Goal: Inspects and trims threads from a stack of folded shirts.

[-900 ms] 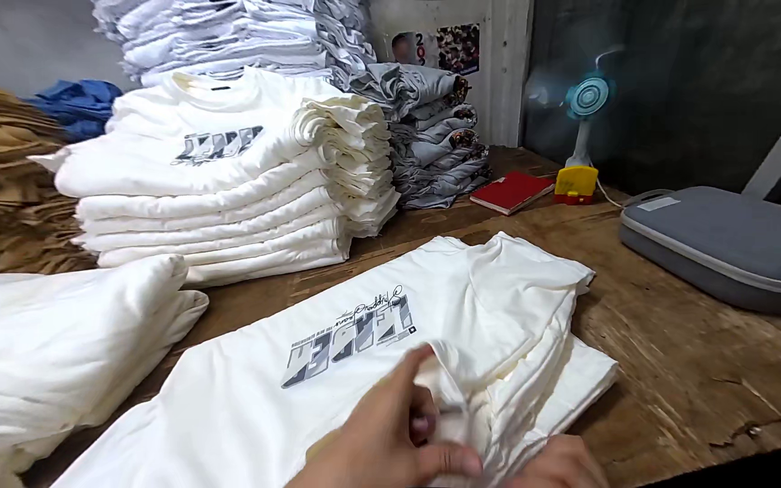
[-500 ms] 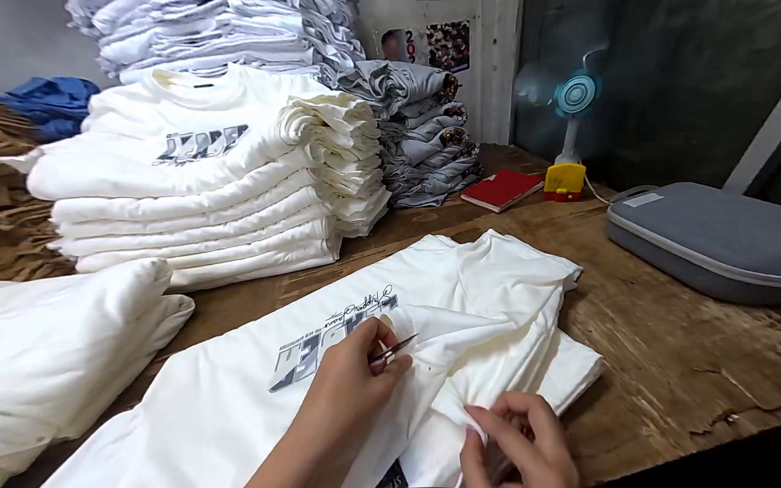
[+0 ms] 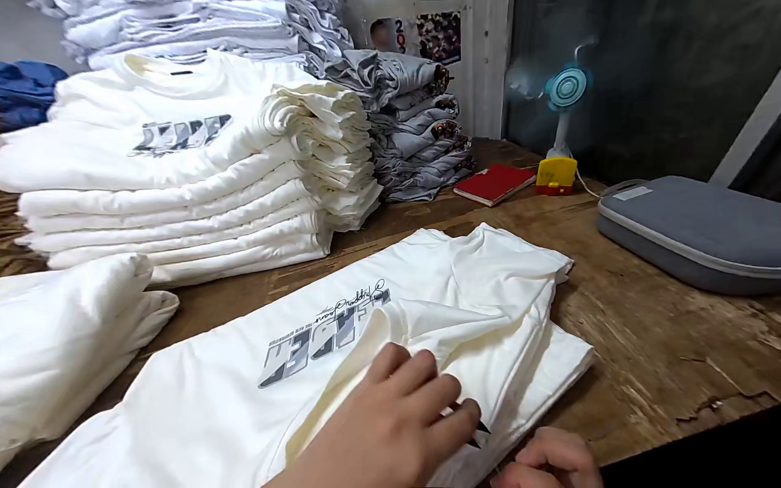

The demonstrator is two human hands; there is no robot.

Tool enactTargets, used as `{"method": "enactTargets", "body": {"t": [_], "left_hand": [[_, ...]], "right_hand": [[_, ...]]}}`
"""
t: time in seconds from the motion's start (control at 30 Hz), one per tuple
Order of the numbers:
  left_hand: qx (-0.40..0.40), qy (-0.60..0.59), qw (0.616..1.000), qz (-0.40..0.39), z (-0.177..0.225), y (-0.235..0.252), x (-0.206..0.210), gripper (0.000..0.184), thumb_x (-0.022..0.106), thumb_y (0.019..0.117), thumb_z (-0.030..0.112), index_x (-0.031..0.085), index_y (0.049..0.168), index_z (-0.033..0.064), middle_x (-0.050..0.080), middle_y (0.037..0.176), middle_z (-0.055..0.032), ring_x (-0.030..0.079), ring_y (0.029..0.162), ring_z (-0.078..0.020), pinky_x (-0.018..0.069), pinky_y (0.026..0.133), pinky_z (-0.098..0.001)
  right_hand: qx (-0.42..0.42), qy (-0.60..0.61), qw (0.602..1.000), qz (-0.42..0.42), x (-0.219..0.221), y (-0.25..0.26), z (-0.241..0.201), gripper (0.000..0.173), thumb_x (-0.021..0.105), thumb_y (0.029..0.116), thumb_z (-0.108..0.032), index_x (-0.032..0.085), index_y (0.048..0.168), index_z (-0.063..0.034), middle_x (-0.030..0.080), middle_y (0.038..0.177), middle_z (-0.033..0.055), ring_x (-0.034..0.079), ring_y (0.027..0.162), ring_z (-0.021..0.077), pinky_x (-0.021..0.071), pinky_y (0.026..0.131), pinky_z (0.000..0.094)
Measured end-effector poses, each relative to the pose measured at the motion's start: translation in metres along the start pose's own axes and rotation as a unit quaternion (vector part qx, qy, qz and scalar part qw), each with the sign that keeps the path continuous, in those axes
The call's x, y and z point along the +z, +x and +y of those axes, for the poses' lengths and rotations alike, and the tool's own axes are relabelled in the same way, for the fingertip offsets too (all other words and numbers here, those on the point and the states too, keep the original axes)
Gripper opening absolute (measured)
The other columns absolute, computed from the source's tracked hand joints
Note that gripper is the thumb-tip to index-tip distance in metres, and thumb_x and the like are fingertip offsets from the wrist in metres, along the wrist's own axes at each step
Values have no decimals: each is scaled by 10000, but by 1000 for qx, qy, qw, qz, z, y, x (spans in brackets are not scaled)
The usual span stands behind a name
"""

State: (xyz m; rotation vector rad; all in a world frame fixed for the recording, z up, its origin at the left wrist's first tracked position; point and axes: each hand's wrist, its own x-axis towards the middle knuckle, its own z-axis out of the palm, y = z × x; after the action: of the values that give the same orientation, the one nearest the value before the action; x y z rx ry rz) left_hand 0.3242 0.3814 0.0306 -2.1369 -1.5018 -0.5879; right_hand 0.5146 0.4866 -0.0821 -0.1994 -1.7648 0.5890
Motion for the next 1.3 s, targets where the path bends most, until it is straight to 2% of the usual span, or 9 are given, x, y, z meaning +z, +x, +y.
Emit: {"method": "enactTargets", "body": {"t": [0.1,0.37,0.57,0.7,0.8,0.9,1.0,1.13,1.3], "left_hand": [[17,29,999,-1,3,4,1,285,489,999,57,702,1108,213,654,965,11,578,893,-207,418,795,-398],[-36,-97,994,13,-28,-9,11,190,552,1036,227,734,1080,257,692,988,96,602,957,-101,422,875,-365],[-9,-106,994,-7,-12,-1,21,197,558,1023,186,746,1055,234,694,957,59,605,914,-152,434,824,-378],[-18,-87,996,-23,-9,1,16,197,554,1000,160,739,993,229,689,906,68,599,864,-155,431,778,-369],[-92,-161,982,-38,-19,-2,11,202,684,937,241,698,1134,201,675,944,49,625,886,-140,484,795,-386],[-166,-250,950,-83,-32,-3,14,429,814,823,263,668,1222,201,625,988,12,603,848,-88,541,742,-267],[-147,-309,936,-76,-38,-4,25,148,762,841,124,762,989,130,631,928,-15,604,780,-52,532,674,-185],[-108,-370,919,-87,-45,-1,18,182,617,924,26,746,1027,103,726,1110,-3,675,957,-60,576,839,-236],[-192,-359,913,-11,-31,2,30,118,640,952,72,716,1041,92,692,949,-6,652,832,-48,564,751,-213]], "right_hand": [[2,2,1000,0,0,4,1,200,606,1031,-336,678,905,-198,567,1065,-59,540,1084,-5,445,963,151],[27,56,998,0,-1,8,0,188,599,1040,-333,688,938,-202,575,1096,-82,553,1085,-34,469,934,115],[19,52,998,-1,-2,7,1,179,621,1028,-334,699,923,-211,575,1091,-84,549,1091,-28,465,941,126],[-7,38,996,-78,-12,6,9,299,593,1021,-408,675,825,-198,636,990,-44,584,1058,76,477,953,260],[13,-12,991,-133,-14,7,8,486,581,987,-512,642,651,-166,716,827,1,639,914,162,463,939,378],[57,-52,996,-54,0,6,-3,457,694,877,-605,598,809,-164,672,870,18,641,883,142,513,858,346],[96,-120,988,3,23,16,-22,672,803,710,-707,562,977,-139,610,956,39,605,936,150,511,858,341],[126,-185,974,-15,44,30,-38,354,808,705,-259,668,944,-39,645,919,96,631,869,224,541,754,398],[138,43,986,-87,26,27,-23,383,732,788,11,641,1160,22,729,1049,85,694,984,138,572,911,351]]}}
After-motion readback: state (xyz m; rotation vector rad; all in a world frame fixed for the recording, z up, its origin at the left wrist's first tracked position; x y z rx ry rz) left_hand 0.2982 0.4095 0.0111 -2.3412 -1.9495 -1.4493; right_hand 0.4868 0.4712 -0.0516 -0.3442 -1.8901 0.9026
